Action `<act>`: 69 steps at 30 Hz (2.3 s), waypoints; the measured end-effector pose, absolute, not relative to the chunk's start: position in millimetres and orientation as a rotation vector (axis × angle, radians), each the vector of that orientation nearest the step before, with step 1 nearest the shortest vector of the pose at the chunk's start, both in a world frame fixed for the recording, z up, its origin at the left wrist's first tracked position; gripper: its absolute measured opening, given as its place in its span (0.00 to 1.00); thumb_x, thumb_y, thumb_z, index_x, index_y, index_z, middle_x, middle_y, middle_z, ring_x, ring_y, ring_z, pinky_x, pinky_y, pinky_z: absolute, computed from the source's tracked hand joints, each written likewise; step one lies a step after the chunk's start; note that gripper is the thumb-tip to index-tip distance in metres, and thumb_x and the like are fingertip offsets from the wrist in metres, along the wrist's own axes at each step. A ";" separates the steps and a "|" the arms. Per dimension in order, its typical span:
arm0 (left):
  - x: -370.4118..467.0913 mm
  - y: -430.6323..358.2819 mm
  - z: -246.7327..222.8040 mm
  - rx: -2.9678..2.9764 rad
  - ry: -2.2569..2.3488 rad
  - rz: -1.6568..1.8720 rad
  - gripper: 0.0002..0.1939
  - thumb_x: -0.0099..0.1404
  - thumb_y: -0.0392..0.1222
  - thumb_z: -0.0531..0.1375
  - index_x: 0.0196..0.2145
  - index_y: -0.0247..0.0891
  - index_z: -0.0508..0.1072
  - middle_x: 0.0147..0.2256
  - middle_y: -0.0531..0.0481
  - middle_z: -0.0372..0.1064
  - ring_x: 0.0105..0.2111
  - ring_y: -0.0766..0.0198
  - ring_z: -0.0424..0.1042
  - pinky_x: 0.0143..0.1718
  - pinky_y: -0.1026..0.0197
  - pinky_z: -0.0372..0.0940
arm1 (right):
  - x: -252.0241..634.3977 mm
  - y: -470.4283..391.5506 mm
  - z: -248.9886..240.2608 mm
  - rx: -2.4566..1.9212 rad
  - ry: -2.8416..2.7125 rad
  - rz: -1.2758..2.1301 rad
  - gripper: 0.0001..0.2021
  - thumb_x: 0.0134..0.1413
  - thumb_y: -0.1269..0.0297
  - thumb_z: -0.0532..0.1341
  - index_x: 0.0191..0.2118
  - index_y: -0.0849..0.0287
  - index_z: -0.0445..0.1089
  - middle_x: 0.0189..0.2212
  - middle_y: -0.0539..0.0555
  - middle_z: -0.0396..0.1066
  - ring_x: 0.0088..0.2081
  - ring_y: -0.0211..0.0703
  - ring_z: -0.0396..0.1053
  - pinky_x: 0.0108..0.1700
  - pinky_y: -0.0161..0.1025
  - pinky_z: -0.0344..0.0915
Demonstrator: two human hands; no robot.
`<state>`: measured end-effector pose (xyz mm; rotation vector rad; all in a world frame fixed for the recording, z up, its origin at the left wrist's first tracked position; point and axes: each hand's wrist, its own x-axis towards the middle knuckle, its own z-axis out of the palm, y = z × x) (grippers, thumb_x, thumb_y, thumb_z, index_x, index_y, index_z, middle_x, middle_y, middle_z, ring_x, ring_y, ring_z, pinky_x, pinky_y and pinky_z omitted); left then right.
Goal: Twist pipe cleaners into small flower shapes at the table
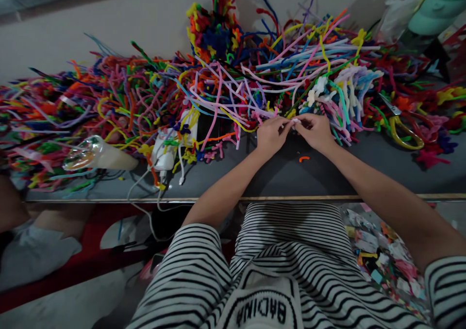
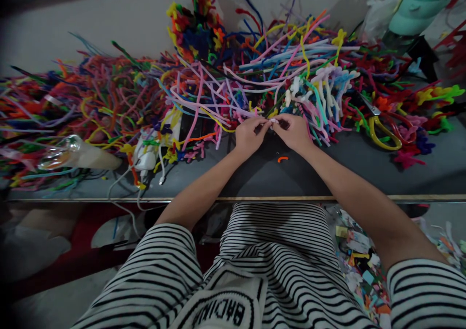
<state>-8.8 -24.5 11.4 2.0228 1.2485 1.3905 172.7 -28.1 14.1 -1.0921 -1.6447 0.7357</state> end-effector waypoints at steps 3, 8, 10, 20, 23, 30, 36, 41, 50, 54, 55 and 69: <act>-9.3 -21.3 7.9 1.950 1.229 1.367 0.09 0.69 0.45 0.65 0.34 0.40 0.82 0.32 0.50 0.80 0.31 0.63 0.73 0.37 0.60 0.67 | 171.5 -27.7 14.7 -1.117 -1.666 0.708 0.12 0.59 0.52 0.67 0.38 0.55 0.82 0.31 0.54 0.81 0.30 0.46 0.76 0.34 0.43 0.71; -9.5 -16.0 1.5 1.838 1.212 1.299 0.08 0.69 0.45 0.65 0.36 0.40 0.81 0.31 0.52 0.78 0.29 0.66 0.71 0.35 0.61 0.67 | 170.5 -24.7 11.8 -1.139 -1.663 0.639 0.12 0.58 0.53 0.67 0.38 0.56 0.83 0.32 0.54 0.82 0.31 0.47 0.78 0.34 0.44 0.72; -10.5 -13.3 -0.6 1.853 1.193 1.307 0.07 0.69 0.45 0.66 0.35 0.40 0.81 0.34 0.50 0.78 0.34 0.64 0.74 0.41 0.59 0.70 | 170.7 -24.2 10.5 -1.137 -1.661 0.623 0.11 0.57 0.56 0.67 0.38 0.56 0.83 0.32 0.55 0.82 0.31 0.48 0.78 0.35 0.45 0.72; -17.5 -2.5 -17.5 1.836 1.214 1.413 0.11 0.66 0.53 0.69 0.35 0.44 0.82 0.45 0.46 0.68 0.51 0.55 0.69 0.60 0.46 0.65 | 169.7 -26.5 13.6 -1.099 -1.596 0.762 0.13 0.55 0.52 0.70 0.40 0.55 0.84 0.34 0.54 0.83 0.28 0.44 0.77 0.30 0.42 0.73; -15.1 -4.2 -18.6 1.799 1.192 1.385 0.12 0.68 0.55 0.67 0.37 0.44 0.82 0.42 0.46 0.68 0.48 0.56 0.69 0.56 0.48 0.68 | 168.3 -23.2 11.6 -1.056 -1.471 0.922 0.15 0.50 0.50 0.73 0.39 0.55 0.84 0.28 0.52 0.81 0.24 0.42 0.74 0.24 0.39 0.69; -15.4 -9.2 -5.3 1.888 1.252 1.434 0.07 0.64 0.50 0.71 0.35 0.45 0.84 0.40 0.48 0.69 0.46 0.57 0.71 0.54 0.48 0.70 | 163.1 -18.6 10.5 -0.966 -1.284 1.040 0.20 0.43 0.45 0.76 0.39 0.53 0.82 0.32 0.52 0.80 0.31 0.43 0.76 0.29 0.40 0.74; -17.8 -14.7 5.2 2.027 1.200 1.575 0.12 0.66 0.55 0.69 0.39 0.45 0.84 0.41 0.48 0.70 0.46 0.59 0.73 0.54 0.51 0.70 | 162.5 -23.9 15.2 -0.981 -1.358 0.948 0.17 0.46 0.46 0.75 0.35 0.53 0.82 0.31 0.52 0.80 0.30 0.44 0.76 0.33 0.43 0.75; -16.0 -17.1 6.7 2.147 1.219 1.563 0.11 0.65 0.53 0.70 0.36 0.44 0.83 0.39 0.48 0.70 0.44 0.59 0.73 0.50 0.52 0.71 | 163.2 -26.7 15.8 -1.012 -1.378 0.919 0.15 0.49 0.49 0.73 0.35 0.55 0.82 0.30 0.52 0.80 0.28 0.42 0.74 0.30 0.42 0.74; -13.0 -18.6 5.2 2.091 1.157 1.602 0.13 0.67 0.55 0.68 0.35 0.44 0.83 0.38 0.48 0.72 0.42 0.59 0.73 0.49 0.52 0.71 | 165.0 -33.8 21.1 -1.128 -1.520 0.727 0.09 0.53 0.59 0.68 0.37 0.55 0.83 0.33 0.54 0.82 0.32 0.45 0.77 0.37 0.44 0.75; -12.7 -18.1 5.4 2.021 1.183 1.542 0.13 0.65 0.55 0.68 0.33 0.44 0.83 0.38 0.48 0.73 0.41 0.59 0.73 0.49 0.51 0.71 | 165.8 -34.9 22.2 -1.154 -1.540 0.689 0.07 0.53 0.59 0.69 0.37 0.53 0.82 0.32 0.53 0.82 0.31 0.46 0.76 0.36 0.46 0.74; -12.9 -17.7 5.4 2.014 1.200 1.518 0.12 0.65 0.55 0.68 0.33 0.44 0.83 0.38 0.48 0.73 0.41 0.59 0.73 0.50 0.51 0.71 | 165.8 -34.9 22.3 -1.159 -1.541 0.689 0.07 0.53 0.59 0.69 0.37 0.53 0.82 0.32 0.53 0.82 0.31 0.47 0.76 0.36 0.46 0.73; -20.1 -3.6 -0.3 1.974 1.048 1.329 0.20 0.67 0.62 0.65 0.35 0.42 0.80 0.41 0.46 0.72 0.45 0.57 0.73 0.55 0.49 0.68 | 170.3 -30.7 19.7 -1.108 -1.516 0.782 0.14 0.52 0.50 0.72 0.39 0.55 0.84 0.31 0.54 0.81 0.27 0.44 0.75 0.30 0.43 0.72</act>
